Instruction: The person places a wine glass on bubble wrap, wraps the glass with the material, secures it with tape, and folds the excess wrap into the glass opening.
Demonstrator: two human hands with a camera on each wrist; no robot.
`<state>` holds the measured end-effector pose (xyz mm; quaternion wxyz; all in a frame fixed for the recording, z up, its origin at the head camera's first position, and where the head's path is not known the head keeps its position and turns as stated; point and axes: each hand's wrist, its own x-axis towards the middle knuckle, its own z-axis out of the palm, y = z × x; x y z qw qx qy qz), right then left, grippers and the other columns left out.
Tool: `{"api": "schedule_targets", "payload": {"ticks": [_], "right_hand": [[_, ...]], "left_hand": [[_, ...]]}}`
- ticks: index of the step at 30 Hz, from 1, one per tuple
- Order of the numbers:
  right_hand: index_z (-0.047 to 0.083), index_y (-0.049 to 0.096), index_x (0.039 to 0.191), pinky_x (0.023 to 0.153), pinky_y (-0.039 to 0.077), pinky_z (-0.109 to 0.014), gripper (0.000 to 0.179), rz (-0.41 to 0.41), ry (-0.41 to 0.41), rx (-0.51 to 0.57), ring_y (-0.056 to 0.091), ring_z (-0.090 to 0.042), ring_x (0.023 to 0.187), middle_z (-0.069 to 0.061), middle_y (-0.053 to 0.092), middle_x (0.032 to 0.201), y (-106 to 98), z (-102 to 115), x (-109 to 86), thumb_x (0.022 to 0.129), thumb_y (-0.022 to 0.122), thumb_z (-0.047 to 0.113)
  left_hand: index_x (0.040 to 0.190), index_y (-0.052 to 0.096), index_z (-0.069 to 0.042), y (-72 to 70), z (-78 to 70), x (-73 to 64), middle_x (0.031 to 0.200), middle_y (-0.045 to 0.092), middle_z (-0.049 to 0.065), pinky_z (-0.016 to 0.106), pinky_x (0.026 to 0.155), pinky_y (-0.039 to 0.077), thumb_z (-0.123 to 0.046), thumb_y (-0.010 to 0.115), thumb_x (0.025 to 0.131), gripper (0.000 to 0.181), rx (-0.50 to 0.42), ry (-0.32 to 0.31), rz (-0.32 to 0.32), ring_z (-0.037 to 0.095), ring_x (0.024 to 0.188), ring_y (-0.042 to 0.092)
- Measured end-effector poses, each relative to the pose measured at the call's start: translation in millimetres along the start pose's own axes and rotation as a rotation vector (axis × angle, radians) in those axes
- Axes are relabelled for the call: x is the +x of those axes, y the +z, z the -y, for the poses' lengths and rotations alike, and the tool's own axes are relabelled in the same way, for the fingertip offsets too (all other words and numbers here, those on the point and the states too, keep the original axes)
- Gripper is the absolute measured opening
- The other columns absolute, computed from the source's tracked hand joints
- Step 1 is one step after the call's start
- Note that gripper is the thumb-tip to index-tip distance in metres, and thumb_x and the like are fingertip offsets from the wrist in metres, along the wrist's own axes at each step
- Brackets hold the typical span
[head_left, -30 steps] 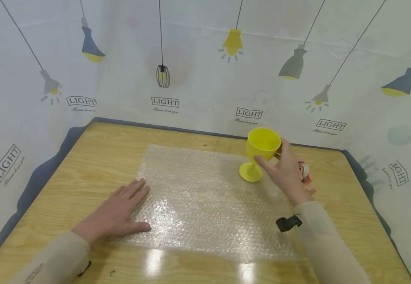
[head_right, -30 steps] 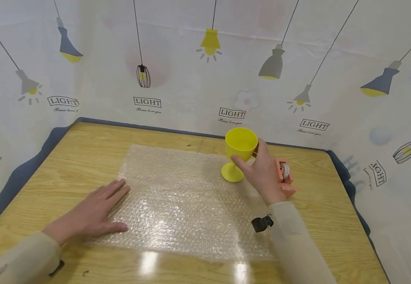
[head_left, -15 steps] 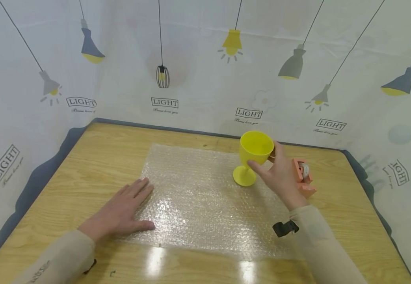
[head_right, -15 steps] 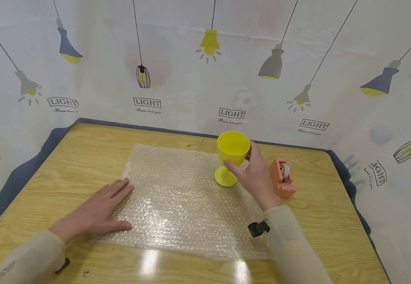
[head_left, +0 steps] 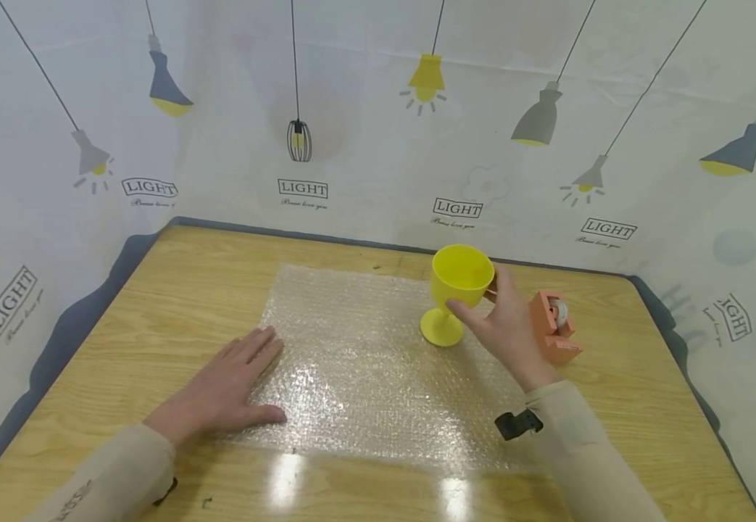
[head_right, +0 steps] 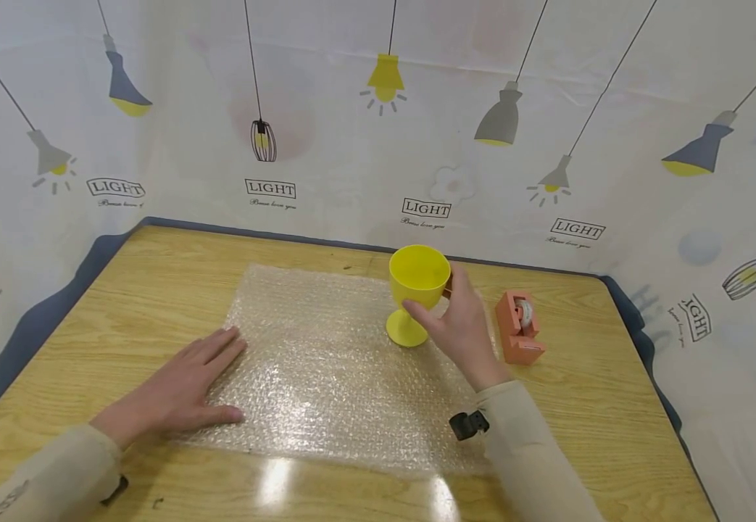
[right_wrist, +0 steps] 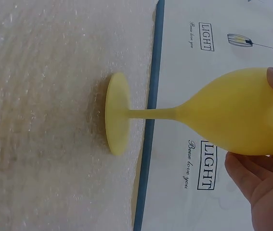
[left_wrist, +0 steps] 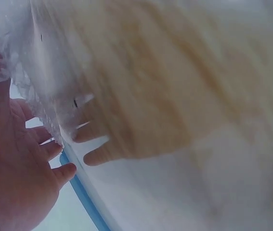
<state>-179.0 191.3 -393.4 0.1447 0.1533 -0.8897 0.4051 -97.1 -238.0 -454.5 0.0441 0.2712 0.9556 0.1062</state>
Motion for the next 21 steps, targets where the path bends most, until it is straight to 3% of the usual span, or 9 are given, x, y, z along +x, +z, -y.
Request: {"api": "schedule_targets", "payload": {"ticks": [10,21], "right_hand": [[-0.002,0.039,0.146,0.104,0.052,-0.058,0.076,-0.006,-0.025,0.013,0.059,-0.037,0.123,-0.020,0.055,0.137,1,2,-1.3,0.089,0.084,0.018],[0.001,0.038,0.148,0.105,0.053,-0.056,0.078,0.006,-0.025,0.023,0.060,-0.035,0.124,-0.017,0.055,0.138,5,10,-3.3,0.088,0.085,0.020]], "left_hand": [[0.158,0.035,0.001,-7.3,0.8,-11.1,0.165,0.025,0.027,0.066,0.121,0.025,-0.080,0.062,0.082,0.114,0.016,0.042,-0.048,0.046,0.152,0.025],[0.158,0.033,0.003,-10.2,1.9,-24.6,0.167,0.022,0.026,0.064,0.123,0.023,-0.084,0.061,0.079,0.121,0.011,0.016,0.008,0.044,0.153,0.024]]}}
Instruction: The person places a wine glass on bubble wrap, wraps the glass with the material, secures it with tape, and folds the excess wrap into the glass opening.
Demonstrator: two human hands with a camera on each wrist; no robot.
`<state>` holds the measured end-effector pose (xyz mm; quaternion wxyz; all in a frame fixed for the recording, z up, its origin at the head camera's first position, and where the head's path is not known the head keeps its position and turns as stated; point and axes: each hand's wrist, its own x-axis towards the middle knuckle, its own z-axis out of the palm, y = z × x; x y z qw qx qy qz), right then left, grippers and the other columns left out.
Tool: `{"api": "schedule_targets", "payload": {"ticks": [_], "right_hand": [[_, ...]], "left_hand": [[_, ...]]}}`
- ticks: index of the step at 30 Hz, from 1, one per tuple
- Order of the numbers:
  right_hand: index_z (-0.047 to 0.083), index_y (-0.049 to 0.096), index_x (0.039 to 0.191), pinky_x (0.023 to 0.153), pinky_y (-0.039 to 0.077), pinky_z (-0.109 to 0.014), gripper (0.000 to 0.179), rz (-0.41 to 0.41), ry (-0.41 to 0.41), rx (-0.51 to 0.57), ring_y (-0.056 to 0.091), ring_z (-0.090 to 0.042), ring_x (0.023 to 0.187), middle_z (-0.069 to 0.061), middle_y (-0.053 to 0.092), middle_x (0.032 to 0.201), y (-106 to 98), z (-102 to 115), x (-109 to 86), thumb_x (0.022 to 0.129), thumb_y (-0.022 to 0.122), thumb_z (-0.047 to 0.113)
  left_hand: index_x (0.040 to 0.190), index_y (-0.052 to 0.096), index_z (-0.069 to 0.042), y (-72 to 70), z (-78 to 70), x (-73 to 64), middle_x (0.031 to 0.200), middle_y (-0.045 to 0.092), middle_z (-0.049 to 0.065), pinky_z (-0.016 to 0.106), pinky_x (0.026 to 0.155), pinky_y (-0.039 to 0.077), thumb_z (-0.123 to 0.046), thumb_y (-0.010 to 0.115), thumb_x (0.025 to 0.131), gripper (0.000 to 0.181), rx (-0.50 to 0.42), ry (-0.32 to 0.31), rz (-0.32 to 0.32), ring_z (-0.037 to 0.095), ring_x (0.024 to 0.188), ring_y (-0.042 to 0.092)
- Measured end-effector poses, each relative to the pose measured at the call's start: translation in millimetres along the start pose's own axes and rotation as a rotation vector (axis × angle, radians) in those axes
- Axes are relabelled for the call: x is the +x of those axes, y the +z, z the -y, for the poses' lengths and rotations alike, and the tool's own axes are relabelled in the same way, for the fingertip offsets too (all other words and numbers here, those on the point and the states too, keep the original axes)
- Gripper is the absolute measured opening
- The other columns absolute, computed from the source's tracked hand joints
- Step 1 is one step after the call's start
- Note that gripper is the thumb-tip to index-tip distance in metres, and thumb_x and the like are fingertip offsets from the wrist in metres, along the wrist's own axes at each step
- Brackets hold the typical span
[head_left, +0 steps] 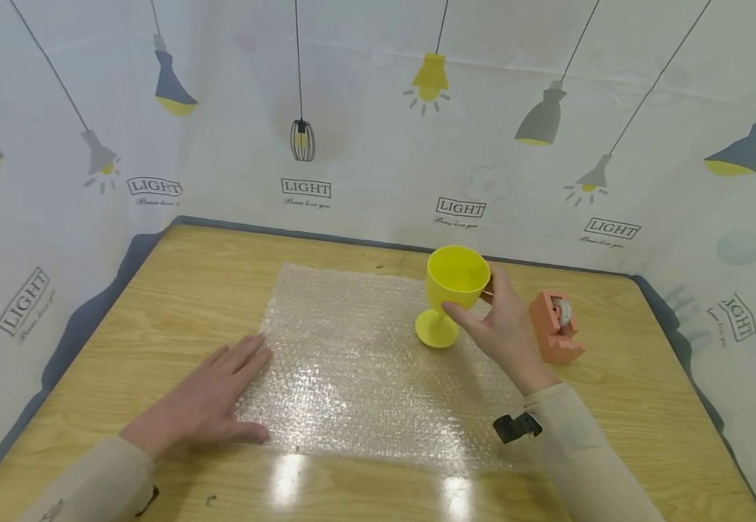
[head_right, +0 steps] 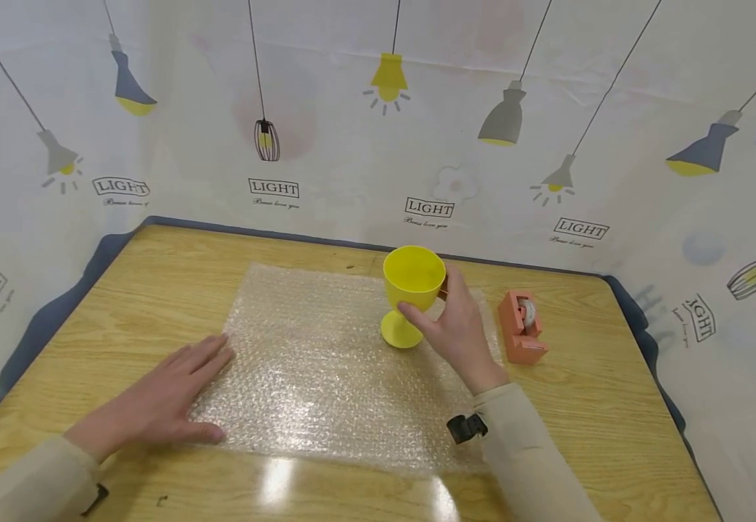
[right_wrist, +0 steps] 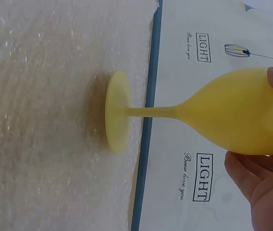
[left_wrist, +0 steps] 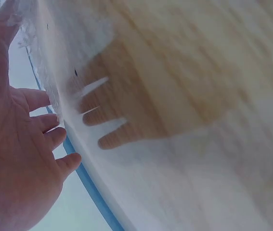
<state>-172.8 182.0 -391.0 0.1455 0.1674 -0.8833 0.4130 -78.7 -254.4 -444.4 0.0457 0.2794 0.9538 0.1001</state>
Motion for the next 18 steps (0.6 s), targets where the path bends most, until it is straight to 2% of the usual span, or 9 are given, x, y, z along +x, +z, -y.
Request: {"api": "schedule_targets", "payload": {"ticks": [6,18], "right_hand": [[-0.001,0.040,0.146,0.103,0.055,-0.051,0.078,-0.005,-0.030,0.015,0.061,-0.034,0.122,-0.018,0.056,0.135,5,5,0.2,0.086,0.086,0.016],[0.000,0.040,0.148,0.106,0.053,-0.051,0.077,0.043,-0.031,0.077,0.060,-0.033,0.123,-0.017,0.056,0.137,15,17,-0.6,0.087,0.085,0.016]], "left_hand": [[0.157,0.033,0.005,1.2,-1.4,-1.2,0.165,0.025,0.028,0.064,0.122,0.025,-0.083,0.060,0.080,0.120,0.021,0.015,-0.007,0.044,0.152,0.027],[0.158,0.031,0.005,1.3,-3.3,0.5,0.166,0.024,0.028,0.064,0.122,0.026,-0.081,0.062,0.082,0.118,0.022,0.018,-0.010,0.044,0.152,0.027]]}}
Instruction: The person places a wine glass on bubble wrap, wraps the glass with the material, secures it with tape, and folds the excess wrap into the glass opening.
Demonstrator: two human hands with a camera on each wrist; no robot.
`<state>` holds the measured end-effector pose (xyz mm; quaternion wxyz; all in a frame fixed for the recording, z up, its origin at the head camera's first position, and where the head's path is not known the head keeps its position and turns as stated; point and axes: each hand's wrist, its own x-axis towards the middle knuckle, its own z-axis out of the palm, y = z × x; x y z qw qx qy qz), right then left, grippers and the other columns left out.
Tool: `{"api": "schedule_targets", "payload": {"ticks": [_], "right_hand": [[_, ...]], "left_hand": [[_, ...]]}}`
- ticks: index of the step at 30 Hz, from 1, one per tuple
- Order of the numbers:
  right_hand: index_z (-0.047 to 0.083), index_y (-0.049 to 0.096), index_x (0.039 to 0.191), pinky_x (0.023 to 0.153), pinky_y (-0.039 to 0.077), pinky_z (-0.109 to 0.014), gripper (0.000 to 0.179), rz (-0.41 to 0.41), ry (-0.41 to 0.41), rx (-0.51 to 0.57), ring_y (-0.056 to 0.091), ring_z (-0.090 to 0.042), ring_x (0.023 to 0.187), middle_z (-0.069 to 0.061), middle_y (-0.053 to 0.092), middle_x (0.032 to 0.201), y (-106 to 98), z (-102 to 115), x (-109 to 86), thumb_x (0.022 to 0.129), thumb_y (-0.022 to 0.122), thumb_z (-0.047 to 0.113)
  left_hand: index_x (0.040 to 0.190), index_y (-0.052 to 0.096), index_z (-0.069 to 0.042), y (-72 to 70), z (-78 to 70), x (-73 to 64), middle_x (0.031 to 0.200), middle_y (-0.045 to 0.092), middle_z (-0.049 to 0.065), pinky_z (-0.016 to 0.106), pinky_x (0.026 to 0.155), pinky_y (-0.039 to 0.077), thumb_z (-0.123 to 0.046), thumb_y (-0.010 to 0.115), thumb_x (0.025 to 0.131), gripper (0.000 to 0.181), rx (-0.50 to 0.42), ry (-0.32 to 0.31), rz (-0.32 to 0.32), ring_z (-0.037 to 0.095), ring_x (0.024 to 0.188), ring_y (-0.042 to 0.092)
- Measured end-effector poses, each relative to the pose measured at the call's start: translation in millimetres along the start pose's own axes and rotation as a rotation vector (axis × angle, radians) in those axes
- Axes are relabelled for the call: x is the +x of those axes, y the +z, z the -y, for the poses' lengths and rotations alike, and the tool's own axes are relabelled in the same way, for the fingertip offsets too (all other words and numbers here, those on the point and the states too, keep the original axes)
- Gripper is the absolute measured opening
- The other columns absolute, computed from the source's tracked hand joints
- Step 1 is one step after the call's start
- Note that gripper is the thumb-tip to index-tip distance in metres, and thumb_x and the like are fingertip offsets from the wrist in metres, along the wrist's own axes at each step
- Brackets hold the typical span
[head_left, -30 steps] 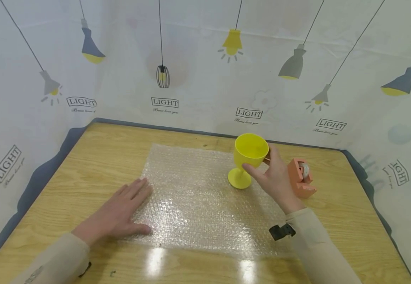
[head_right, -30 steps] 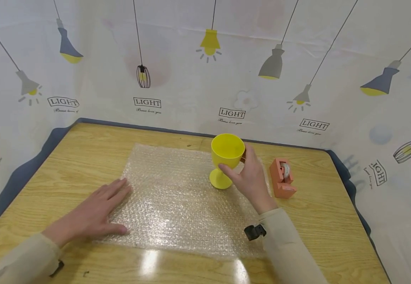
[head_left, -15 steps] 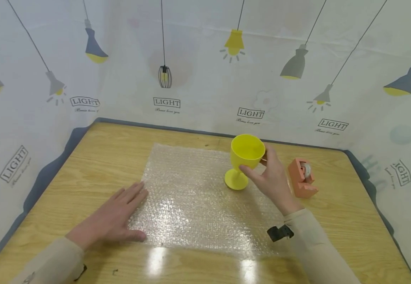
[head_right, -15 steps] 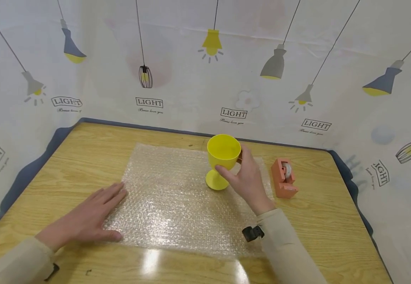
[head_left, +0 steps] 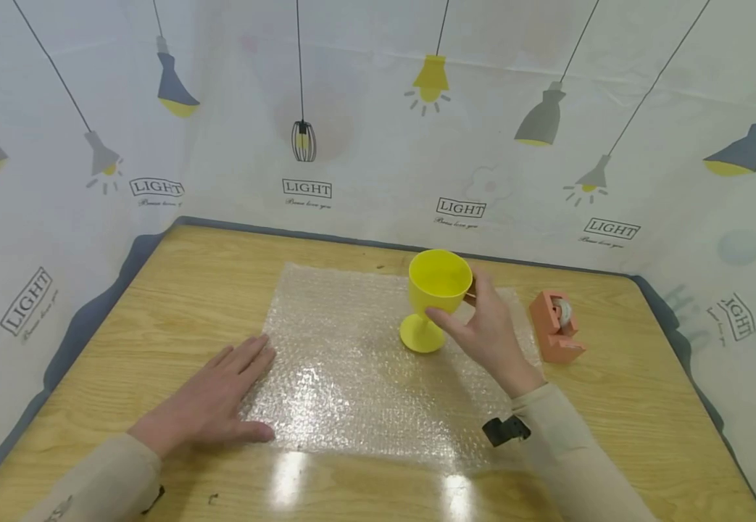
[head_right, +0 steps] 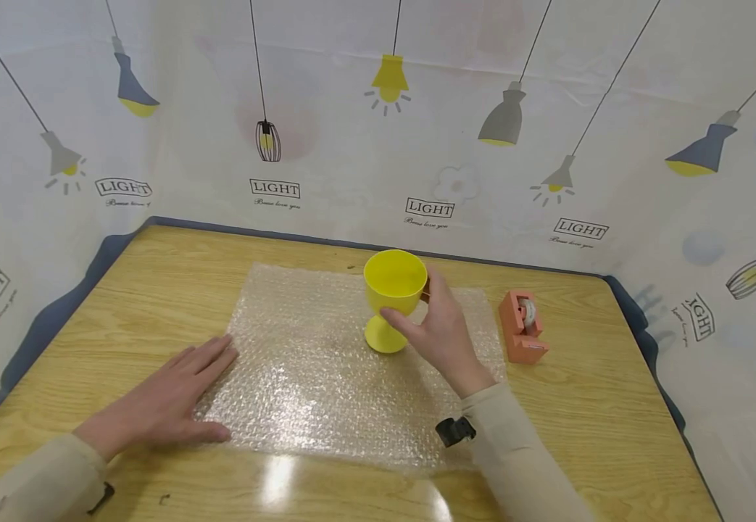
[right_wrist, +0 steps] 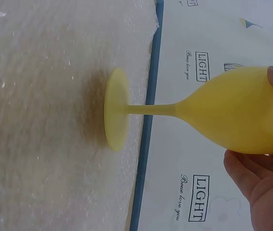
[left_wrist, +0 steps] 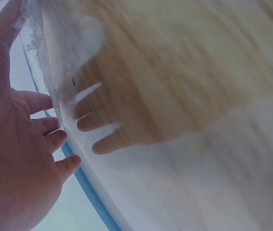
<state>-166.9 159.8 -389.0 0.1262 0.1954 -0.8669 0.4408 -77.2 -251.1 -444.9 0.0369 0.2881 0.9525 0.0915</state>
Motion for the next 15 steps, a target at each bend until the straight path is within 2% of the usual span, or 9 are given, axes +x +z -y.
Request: {"api": "schedule_targets", "payload": {"ticks": [15], "right_hand": [[0.001,0.041,0.147,0.106,0.054,-0.048,0.078,0.037,-0.044,0.040,0.061,-0.030,0.123,-0.014,0.058,0.136,17,8,-1.8,0.086,0.087,0.017]], "left_hand": [[0.159,0.031,0.003,-0.4,-0.3,2.0,0.168,0.020,0.025,0.064,0.122,0.024,-0.085,0.056,0.082,0.120,-0.003,-0.020,0.010,0.044,0.153,0.024]]}}
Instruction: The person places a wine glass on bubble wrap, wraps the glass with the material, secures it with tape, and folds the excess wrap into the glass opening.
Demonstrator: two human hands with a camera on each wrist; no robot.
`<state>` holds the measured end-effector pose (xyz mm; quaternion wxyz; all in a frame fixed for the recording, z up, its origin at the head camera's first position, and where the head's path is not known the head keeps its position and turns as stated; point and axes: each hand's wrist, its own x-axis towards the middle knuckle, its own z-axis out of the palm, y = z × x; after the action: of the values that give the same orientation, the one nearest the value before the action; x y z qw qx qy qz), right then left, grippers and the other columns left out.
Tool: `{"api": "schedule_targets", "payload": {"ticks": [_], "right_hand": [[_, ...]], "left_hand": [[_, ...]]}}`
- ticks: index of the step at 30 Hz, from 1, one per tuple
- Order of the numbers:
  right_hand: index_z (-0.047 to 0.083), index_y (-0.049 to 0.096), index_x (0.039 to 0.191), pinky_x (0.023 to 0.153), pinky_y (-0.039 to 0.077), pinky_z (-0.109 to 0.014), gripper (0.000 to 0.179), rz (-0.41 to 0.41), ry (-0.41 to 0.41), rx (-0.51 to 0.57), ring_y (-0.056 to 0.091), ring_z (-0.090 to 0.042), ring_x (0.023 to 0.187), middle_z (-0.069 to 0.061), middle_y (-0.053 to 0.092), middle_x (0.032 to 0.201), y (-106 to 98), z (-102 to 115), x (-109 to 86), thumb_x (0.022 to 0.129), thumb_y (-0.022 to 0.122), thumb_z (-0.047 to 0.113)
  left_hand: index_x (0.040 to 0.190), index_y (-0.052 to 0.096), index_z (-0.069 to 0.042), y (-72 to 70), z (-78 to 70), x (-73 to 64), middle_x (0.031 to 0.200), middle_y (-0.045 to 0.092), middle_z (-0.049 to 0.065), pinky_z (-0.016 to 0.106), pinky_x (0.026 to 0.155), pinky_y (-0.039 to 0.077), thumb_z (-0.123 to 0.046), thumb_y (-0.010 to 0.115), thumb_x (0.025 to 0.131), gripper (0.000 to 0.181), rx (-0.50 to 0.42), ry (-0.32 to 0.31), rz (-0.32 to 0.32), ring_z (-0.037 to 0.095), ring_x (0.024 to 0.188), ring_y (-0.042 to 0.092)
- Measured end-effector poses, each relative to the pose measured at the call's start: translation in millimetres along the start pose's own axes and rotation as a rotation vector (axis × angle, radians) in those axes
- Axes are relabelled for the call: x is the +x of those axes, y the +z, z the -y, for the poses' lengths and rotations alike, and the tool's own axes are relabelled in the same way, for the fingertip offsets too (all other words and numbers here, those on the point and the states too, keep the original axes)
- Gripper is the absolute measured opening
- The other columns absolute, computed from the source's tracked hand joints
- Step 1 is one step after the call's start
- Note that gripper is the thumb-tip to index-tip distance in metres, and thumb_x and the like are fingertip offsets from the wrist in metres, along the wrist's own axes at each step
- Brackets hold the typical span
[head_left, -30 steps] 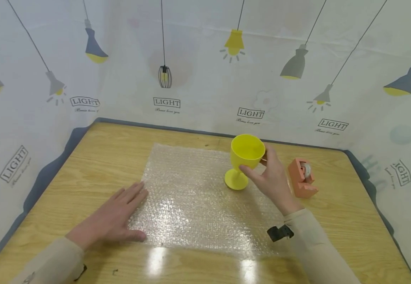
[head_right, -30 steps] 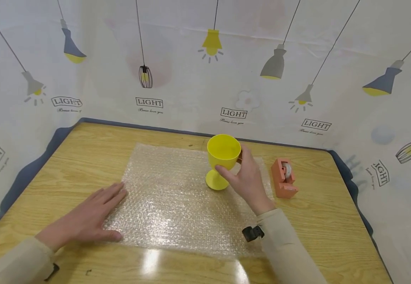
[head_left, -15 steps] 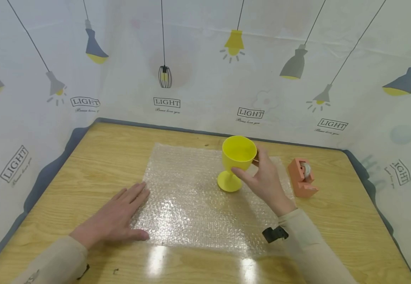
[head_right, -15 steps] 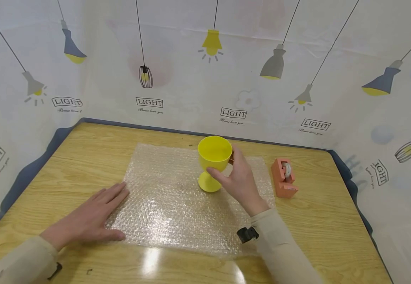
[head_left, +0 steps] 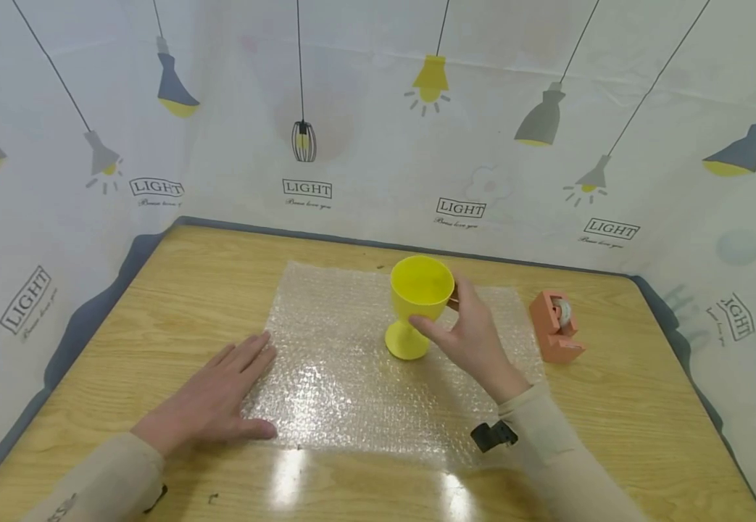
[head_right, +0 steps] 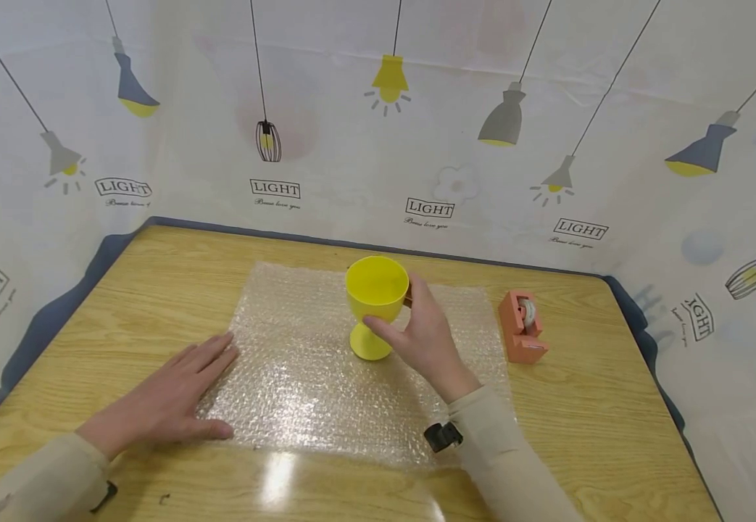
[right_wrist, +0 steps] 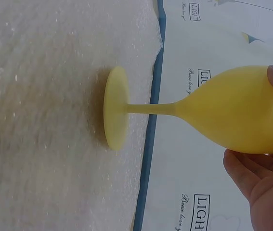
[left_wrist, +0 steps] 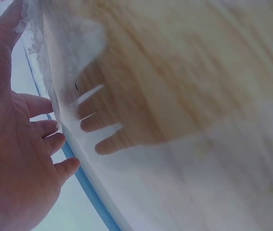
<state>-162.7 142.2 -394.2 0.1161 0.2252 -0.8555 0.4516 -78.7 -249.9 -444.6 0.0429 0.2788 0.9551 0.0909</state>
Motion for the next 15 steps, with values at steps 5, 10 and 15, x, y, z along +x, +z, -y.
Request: {"api": "schedule_targets", "payload": {"ticks": [5,10,15], "right_hand": [[0.001,0.042,0.146,0.106,0.054,-0.048,0.077,0.005,-0.004,0.007,0.061,-0.030,0.123,-0.013,0.058,0.135,6,3,-1.6,0.086,0.087,0.017],[0.000,0.042,0.146,0.105,0.054,-0.049,0.078,0.009,-0.016,0.013,0.061,-0.030,0.123,-0.014,0.058,0.135,9,5,-1.8,0.085,0.087,0.017],[0.000,0.042,0.147,0.105,0.054,-0.049,0.078,0.013,-0.017,0.030,0.062,-0.031,0.122,-0.016,0.058,0.135,12,8,-1.6,0.085,0.087,0.017]], "left_hand": [[0.159,0.031,0.004,0.9,0.2,0.1,0.168,0.019,0.025,0.063,0.123,0.023,-0.084,0.057,0.082,0.120,0.004,0.001,-0.005,0.043,0.154,0.023],[0.158,0.033,0.004,-1.7,-0.5,-1.4,0.167,0.021,0.026,0.064,0.122,0.025,-0.083,0.059,0.082,0.118,-0.001,0.004,-0.020,0.044,0.153,0.024],[0.157,0.033,0.005,-2.3,2.0,-3.5,0.167,0.021,0.026,0.062,0.122,0.025,-0.085,0.058,0.081,0.120,-0.002,-0.011,-0.019,0.044,0.153,0.025]]}}
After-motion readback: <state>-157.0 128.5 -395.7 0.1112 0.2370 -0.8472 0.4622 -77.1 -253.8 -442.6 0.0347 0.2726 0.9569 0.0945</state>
